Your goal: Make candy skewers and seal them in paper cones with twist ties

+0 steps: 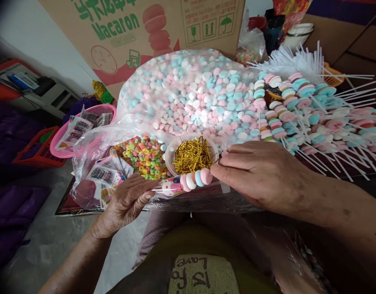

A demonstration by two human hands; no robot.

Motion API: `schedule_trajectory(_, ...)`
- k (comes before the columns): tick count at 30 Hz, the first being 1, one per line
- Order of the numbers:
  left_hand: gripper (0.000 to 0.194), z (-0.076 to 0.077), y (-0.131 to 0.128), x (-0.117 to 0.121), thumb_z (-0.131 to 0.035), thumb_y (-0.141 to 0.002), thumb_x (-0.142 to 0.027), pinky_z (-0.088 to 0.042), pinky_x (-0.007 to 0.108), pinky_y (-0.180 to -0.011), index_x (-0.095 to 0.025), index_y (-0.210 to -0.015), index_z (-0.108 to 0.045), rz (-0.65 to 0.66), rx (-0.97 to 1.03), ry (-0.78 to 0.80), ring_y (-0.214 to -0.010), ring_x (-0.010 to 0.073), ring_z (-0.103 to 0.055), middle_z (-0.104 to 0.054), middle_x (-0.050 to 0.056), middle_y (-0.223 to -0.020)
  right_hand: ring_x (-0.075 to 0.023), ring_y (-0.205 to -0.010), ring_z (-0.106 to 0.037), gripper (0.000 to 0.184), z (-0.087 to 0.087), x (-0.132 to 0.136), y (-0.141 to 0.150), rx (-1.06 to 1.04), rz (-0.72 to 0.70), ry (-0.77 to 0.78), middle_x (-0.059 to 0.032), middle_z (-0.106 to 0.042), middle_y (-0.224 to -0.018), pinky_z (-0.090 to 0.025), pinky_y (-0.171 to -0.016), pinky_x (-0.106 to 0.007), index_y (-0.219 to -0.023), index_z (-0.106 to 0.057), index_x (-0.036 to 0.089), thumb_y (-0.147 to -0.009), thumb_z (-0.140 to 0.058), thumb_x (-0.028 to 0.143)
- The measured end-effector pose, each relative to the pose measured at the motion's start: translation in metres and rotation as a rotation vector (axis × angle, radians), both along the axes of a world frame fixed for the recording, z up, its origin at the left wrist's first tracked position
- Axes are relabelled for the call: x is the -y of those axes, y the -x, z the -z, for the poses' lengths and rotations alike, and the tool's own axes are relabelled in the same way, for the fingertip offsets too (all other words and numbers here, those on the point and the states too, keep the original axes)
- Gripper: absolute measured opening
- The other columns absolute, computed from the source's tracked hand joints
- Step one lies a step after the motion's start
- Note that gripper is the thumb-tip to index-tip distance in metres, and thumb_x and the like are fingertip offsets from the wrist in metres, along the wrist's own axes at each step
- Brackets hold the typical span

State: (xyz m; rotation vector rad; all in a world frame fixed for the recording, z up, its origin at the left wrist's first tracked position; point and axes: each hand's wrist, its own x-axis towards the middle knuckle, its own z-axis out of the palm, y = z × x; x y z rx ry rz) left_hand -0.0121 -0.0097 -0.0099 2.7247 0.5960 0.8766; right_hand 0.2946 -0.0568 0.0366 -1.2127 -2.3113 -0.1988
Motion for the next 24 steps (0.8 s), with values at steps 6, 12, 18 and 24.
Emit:
schedule_trajectory(6, 0.023, 0.0, -0.003, -0.001, -0.048, -0.092, -0.019, -0.043, 0.025, -0.067, -0.019, -0.112, -0.058, 0.092, -0.05, 0.254, -0.069, 0.0122, -0.061, -0.07, 0.004, -0.083, -0.0161, -0.063, -0.051, 0.033, -0.006, 0.004, 0.001, 0.312, -0.211, -0.175, -0.0025, -0.062, -0.067, -0.037, -0.057, -0.034, -0.083, -0.059, 0.021, -0.098, -0.029, 0.02)
schedule_trajectory(12, 0.03, -0.012, 0.001, -0.006, -0.043, -0.094, -0.026, -0.039, 0.022, -0.059, -0.013, -0.074, -0.061, 0.188, -0.044, 0.653, -0.061, 0.0106, -0.053, -0.058, 0.002, -0.063, -0.0156, -0.065, -0.048, 0.028, -0.008, -0.004, -0.006, 0.349, -0.183, -0.172, -0.0009, -0.056, -0.065, -0.034, -0.058, -0.034, -0.084, -0.058, 0.023, -0.096, -0.033, 0.018)
schedule_trajectory(18, 0.039, -0.004, 0.013, -0.008, -0.046, -0.091, -0.042, -0.038, 0.023, -0.053, -0.012, -0.073, -0.063, 0.241, 0.067, 1.2, -0.052, 0.0111, -0.049, -0.054, 0.002, -0.054, -0.0157, -0.07, -0.051, 0.022, -0.011, -0.005, -0.003, 0.287, -0.234, -0.291, 0.0014, -0.061, -0.068, -0.036, -0.061, -0.035, -0.093, -0.057, 0.027, -0.095, -0.037, 0.017)
schedule_trajectory(24, 0.042, -0.003, 0.011, -0.008, -0.048, -0.088, -0.047, -0.04, 0.024, -0.055, -0.012, -0.071, -0.063, 0.207, 0.052, 1.268, -0.054, 0.012, -0.052, -0.057, 0.003, -0.057, -0.0168, -0.074, -0.052, 0.025, -0.01, 0.002, 0.001, 0.216, -0.183, -0.261, -0.0015, -0.063, -0.073, -0.038, -0.064, -0.037, -0.096, -0.058, 0.026, -0.097, -0.033, 0.019)
